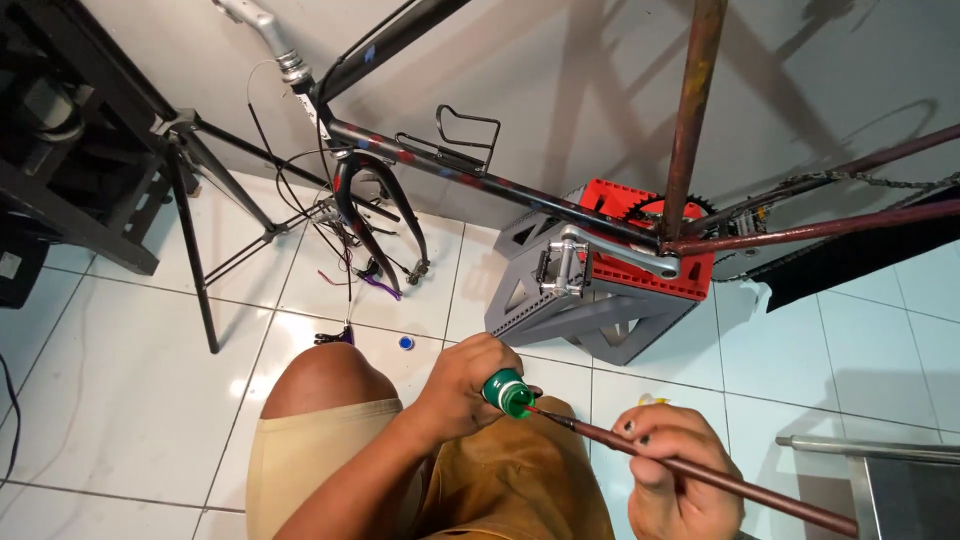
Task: Painting decorative patterns on a bicycle frame using a small brush and various paint colors.
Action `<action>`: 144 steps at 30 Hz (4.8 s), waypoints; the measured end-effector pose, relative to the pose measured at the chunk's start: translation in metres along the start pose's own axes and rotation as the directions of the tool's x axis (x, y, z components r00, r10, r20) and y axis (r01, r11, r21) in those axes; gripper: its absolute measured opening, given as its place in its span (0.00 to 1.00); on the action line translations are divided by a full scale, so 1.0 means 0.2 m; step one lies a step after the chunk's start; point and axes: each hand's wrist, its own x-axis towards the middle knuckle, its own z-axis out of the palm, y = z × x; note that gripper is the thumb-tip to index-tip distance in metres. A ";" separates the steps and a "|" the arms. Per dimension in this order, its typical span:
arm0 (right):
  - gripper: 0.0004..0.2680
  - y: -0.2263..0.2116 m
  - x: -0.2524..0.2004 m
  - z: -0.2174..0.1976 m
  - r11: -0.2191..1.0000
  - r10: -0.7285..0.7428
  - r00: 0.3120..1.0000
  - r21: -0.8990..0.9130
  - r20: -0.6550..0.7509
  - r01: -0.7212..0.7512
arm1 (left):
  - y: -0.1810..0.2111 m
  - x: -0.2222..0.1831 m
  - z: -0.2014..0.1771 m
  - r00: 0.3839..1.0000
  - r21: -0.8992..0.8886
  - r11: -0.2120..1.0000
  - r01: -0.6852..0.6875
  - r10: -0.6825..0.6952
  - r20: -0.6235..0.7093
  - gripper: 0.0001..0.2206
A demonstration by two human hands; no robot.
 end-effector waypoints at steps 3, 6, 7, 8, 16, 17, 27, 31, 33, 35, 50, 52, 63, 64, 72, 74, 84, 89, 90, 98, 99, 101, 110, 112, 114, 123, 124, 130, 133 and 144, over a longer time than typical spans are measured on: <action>0.11 0.01 0.04 0.04 0.999 0.007 1.000 -0.043 0.022 -0.006 | -0.01 -0.01 -0.01 1.000 0.001 1.000 0.019 -0.019 0.013 0.13; 0.10 0.01 0.11 0.05 0.990 -0.032 0.988 -0.129 0.154 0.052 | -0.04 -0.03 -0.01 0.999 0.024 0.999 0.031 -0.032 0.015 0.14; 0.09 0.00 0.13 0.06 0.983 -0.051 0.971 -0.160 0.235 0.091 | -0.05 -0.03 -0.01 0.999 0.053 0.998 0.034 -0.035 0.017 0.16; 0.09 -0.01 0.15 0.07 0.983 -0.051 0.970 -0.162 0.236 0.091 | -0.04 -0.03 -0.01 0.999 0.051 0.998 0.033 -0.034 0.016 0.16; 0.09 0.02 0.24 0.12 0.988 -0.020 0.959 -0.140 0.284 0.062 | -0.04 0.00 -0.02 0.998 0.018 0.998 0.057 -0.057 -0.019 0.12; 0.09 0.04 0.24 0.11 0.988 -0.022 0.959 -0.141 0.284 0.064 | -0.05 -0.01 -0.02 0.998 0.017 0.998 0.055 -0.055 -0.020 0.12; 0.08 0.18 0.30 0.17 0.918 0.324 0.944 0.223 0.058 -0.328 | -0.07 0.02 -0.05 0.975 -0.137 0.966 0.218 -0.221 -0.004 0.13; 0.09 0.24 0.32 0.21 0.875 0.412 0.911 0.265 0.032 -0.405 | -0.08 0.04 -0.07 0.952 -0.203 0.933 0.297 -0.305 -0.009 0.13; 0.09 0.26 0.33 0.22 0.870 0.415 0.909 0.274 0.039 -0.409 | -0.08 0.05 -0.07 0.950 -0.205 0.931 0.302 -0.312 -0.017 0.13; 0.08 0.26 0.33 0.24 0.866 0.419 0.907 0.281 0.043 -0.414 | -0.09 0.05 -0.08 0.948 -0.209 0.928 0.307 -0.318 -0.023 0.13; 0.06 0.35 0.47 0.39 0.845 0.453 0.891 0.313 0.009 -0.433 | -0.20 0.10 -0.18 0.925 -0.157 0.922 0.355 -0.371 -0.087 0.13; 0.06 0.37 0.51 0.44 0.788 0.538 0.843 0.342 0.022 -0.512 | -0.23 0.12 -0.21 0.922 -0.189 0.920 0.342 -0.368 -0.124 0.13; 0.05 0.45 0.86 0.76 0.490 0.686 0.724 0.694 0.067 -0.528 | -0.58 0.16 -0.36 0.807 -0.294 0.833 0.469 -0.539 -0.240 0.15; 0.04 0.47 0.91 0.80 0.473 0.685 0.727 0.730 0.047 -0.493 | -0.62 0.15 -0.36 0.789 -0.289 0.829 0.479 -0.551 -0.273 0.17; 0.06 0.49 1.27 1.23 0.687 0.530 0.847 0.604 -0.035 -0.405 | -0.70 0.15 -0.37 0.779 -0.283 0.812 0.511 -0.576 -0.247 0.15; 0.07 0.54 1.31 1.32 0.716 0.502 0.864 0.577 -0.033 -0.393 | -0.71 0.14 -0.36 0.782 -0.262 0.819 0.511 -0.569 -0.253 0.15; 0.06 0.61 1.35 1.53 0.873 0.324 0.943 0.408 -0.071 -0.269 | -0.72 0.14 -0.38 0.780 -0.279 0.815 0.509 -0.573 -0.252 0.16; 0.06 0.65 1.35 1.52 0.916 0.285 0.952 0.323 -0.107 -0.238 | -0.70 0.14 -0.41 0.776 -0.293 0.805 0.516 -0.584 -0.237 0.15; 0.05 0.65 1.35 1.49 0.952 0.199 0.976 0.253 -0.087 -0.171 | -0.70 0.15 -0.41 0.776 -0.294 0.803 0.518 -0.586 -0.234 0.16; 0.05 0.58 1.39 1.28 0.953 -0.262 0.965 0.161 0.005 0.257 | -0.70 0.16 -0.41 0.743 -0.294 0.759 0.580 -0.642 -0.192 0.16; 0.05 0.57 1.39 1.27 0.949 -0.281 0.958 0.165 0.056 0.269 | -0.70 0.16 -0.41 0.747 -0.291 0.766 0.573 -0.634 -0.199 0.16; 0.05 0.55 1.38 1.25 0.944 -0.303 0.947 0.170 0.105 0.283 | -0.71 0.16 -0.40 0.754 -0.287 0.776 0.562 -0.623 -0.207 0.16; 0.04 0.58 1.29 1.38 0.950 -0.307 0.928 0.119 0.212 0.287 | -0.72 0.15 -0.38 0.762 -0.297 0.796 0.528 -0.598 -0.247 0.16; 0.04 0.59 1.27 1.42 0.958 -0.284 0.939 0.094 0.193 0.270 | -0.72 0.15 -0.37 0.743 -0.292 0.772 0.565 -0.629 -0.228 0.16; 0.05 0.59 1.27 1.44 0.958 -0.288 0.942 0.064 0.172 0.281 | -0.71 0.14 -0.38 0.746 -0.289 0.773 0.565 -0.628 -0.222 0.16; 0.04 0.49 1.34 1.19 0.752 -0.579 0.796 -0.262 0.174 0.605 | -0.71 0.15 -0.40 0.724 -0.306 0.741 0.598 -0.663 -0.190 0.16; 0.03 0.49 1.34 1.16 0.682 -0.612 0.761 -0.343 0.216 0.646 | -0.71 0.15 -0.40 0.728 -0.295 0.746 0.597 -0.658 -0.191 0.16; 0.04 0.53 1.39 1.18 0.352 -0.792 0.381 -0.153 0.477 0.923 | -0.72 0.15 -0.39 0.731 -0.286 0.751 0.596 -0.654 -0.193 0.16; 0.05 0.54 1.35 1.14 0.344 -0.740 0.365 -0.149 0.565 0.927 | -0.73 0.15 -0.39 0.712 -0.328 0.727 0.603 -0.676 -0.189 0.15; 0.06 0.50 1.53 1.05 0.963 -0.116 0.977 0.218 -0.181 0.155 | -0.70 0.16 -0.40 0.687 -0.326 0.691 0.645 -0.711 -0.148 0.15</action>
